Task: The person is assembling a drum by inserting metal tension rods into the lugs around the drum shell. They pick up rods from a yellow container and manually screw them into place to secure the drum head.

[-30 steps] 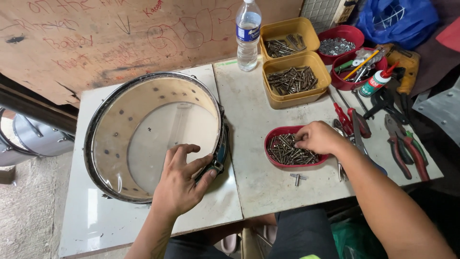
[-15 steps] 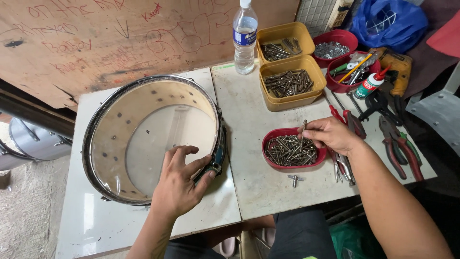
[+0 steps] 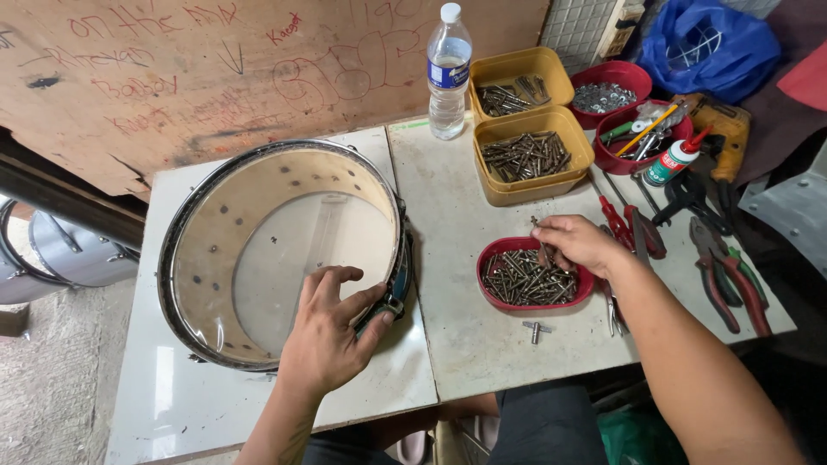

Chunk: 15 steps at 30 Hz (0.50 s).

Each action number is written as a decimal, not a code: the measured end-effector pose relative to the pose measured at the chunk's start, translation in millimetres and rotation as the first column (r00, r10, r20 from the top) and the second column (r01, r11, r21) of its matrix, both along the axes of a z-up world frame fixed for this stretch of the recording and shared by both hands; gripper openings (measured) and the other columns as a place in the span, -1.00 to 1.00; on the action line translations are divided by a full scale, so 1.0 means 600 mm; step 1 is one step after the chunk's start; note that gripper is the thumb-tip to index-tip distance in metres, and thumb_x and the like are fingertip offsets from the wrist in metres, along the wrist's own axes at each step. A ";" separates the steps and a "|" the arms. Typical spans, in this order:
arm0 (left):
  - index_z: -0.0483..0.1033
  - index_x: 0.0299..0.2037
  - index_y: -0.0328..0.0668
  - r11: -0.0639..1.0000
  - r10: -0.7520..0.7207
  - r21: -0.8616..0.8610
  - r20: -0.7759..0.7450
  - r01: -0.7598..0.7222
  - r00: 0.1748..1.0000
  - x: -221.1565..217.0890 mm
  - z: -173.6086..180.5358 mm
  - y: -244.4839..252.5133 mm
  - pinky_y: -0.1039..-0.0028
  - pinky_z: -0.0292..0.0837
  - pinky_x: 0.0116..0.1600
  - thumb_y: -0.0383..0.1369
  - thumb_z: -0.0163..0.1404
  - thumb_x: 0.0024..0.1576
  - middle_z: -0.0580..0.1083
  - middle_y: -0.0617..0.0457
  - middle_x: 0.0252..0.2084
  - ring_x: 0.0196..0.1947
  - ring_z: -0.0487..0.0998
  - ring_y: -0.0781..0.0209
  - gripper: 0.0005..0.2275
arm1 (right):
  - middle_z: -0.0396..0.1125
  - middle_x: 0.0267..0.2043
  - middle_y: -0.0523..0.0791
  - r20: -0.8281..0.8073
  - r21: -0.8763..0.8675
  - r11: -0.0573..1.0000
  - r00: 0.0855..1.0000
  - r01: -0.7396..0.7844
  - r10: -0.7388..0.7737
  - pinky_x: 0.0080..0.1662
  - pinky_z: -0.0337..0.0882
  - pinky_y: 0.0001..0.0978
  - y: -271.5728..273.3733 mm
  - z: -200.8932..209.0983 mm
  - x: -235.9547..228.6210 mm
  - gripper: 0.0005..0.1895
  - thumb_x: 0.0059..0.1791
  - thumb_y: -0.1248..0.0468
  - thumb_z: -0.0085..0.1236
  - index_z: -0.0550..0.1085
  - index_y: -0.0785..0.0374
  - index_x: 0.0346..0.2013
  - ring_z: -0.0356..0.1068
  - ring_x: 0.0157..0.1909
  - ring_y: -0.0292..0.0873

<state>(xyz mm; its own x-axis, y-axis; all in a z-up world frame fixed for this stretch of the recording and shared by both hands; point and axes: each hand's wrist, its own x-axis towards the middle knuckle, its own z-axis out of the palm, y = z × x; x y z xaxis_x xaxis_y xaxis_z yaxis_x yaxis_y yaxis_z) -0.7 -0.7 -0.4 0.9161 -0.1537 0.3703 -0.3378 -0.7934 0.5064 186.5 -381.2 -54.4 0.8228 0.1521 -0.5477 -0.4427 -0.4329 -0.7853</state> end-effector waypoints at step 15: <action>0.65 0.01 -0.01 1.000 0.007 0.017 0.026 -0.007 1.000 0.004 0.001 -0.002 0.00 0.39 0.13 -0.04 0.02 0.18 0.44 -0.14 0.04 0.15 0.34 -0.18 -0.65 | 0.31 -0.48 -0.09 0.186 0.149 0.975 0.964 0.163 -0.189 -0.45 0.18 -0.39 -0.002 -0.006 0.017 -0.87 0.17 0.32 -0.04 0.49 0.23 -0.14 0.22 -0.49 -0.21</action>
